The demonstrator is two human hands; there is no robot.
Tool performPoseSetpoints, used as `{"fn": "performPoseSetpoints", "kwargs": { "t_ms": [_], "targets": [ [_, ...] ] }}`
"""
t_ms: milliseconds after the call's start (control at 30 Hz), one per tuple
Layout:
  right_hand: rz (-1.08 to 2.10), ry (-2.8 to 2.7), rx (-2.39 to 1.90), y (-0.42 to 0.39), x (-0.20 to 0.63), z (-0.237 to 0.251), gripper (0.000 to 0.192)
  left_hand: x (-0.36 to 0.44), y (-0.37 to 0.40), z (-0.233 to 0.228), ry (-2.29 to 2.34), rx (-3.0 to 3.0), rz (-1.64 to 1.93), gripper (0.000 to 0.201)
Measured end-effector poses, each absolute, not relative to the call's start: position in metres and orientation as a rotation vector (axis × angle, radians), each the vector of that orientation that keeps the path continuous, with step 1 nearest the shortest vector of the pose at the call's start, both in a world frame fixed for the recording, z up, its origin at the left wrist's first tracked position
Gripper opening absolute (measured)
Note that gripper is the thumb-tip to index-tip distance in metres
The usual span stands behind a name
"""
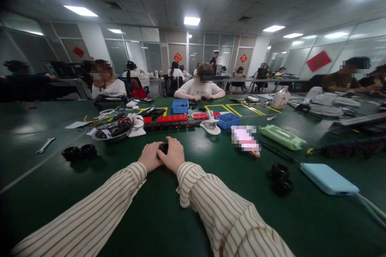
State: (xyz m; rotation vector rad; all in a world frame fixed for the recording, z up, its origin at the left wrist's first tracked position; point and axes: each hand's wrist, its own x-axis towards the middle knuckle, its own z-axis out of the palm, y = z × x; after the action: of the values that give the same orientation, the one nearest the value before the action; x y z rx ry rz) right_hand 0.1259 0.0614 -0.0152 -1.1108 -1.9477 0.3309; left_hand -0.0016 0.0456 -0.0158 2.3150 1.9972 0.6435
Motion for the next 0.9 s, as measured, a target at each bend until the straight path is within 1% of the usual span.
{"fn": "performPoseSetpoints", "kwargs": {
  "t_ms": [100,200,333,433,567,633,800,900],
  "targets": [
    [0.330,-1.923,-1.133,0.064,0.125,-0.018,0.047,0.002,0.044,-0.014,2.074,2.288,0.609,0.051],
    [0.357,-1.907,-1.075,0.068,0.124,-0.022,0.039,0.001,0.046,-0.012,2.091,2.319,0.559,0.037],
    [0.422,-1.885,-0.959,0.070,0.124,-0.024,0.041,-0.006,0.051,-0.014,1.988,2.356,0.596,0.028],
    [0.475,-1.910,-0.939,0.068,0.125,-0.022,0.047,-0.011,0.055,-0.018,1.870,2.361,0.643,0.032],
    [0.428,-1.967,-1.008,0.065,0.127,-0.018,0.052,-0.011,0.054,-0.019,1.838,2.350,0.685,0.052],
    [0.394,-1.961,-1.033,0.064,0.127,-0.016,0.051,-0.009,0.051,-0.017,1.866,2.356,0.666,0.055],
    [0.343,-1.951,-1.100,0.064,0.126,-0.018,0.047,-0.004,0.047,-0.013,2.030,2.293,0.598,0.051],
    [0.348,-1.975,-1.140,0.064,0.125,-0.019,0.042,-0.002,0.048,-0.013,2.070,2.298,0.519,0.043]
  ]
}}
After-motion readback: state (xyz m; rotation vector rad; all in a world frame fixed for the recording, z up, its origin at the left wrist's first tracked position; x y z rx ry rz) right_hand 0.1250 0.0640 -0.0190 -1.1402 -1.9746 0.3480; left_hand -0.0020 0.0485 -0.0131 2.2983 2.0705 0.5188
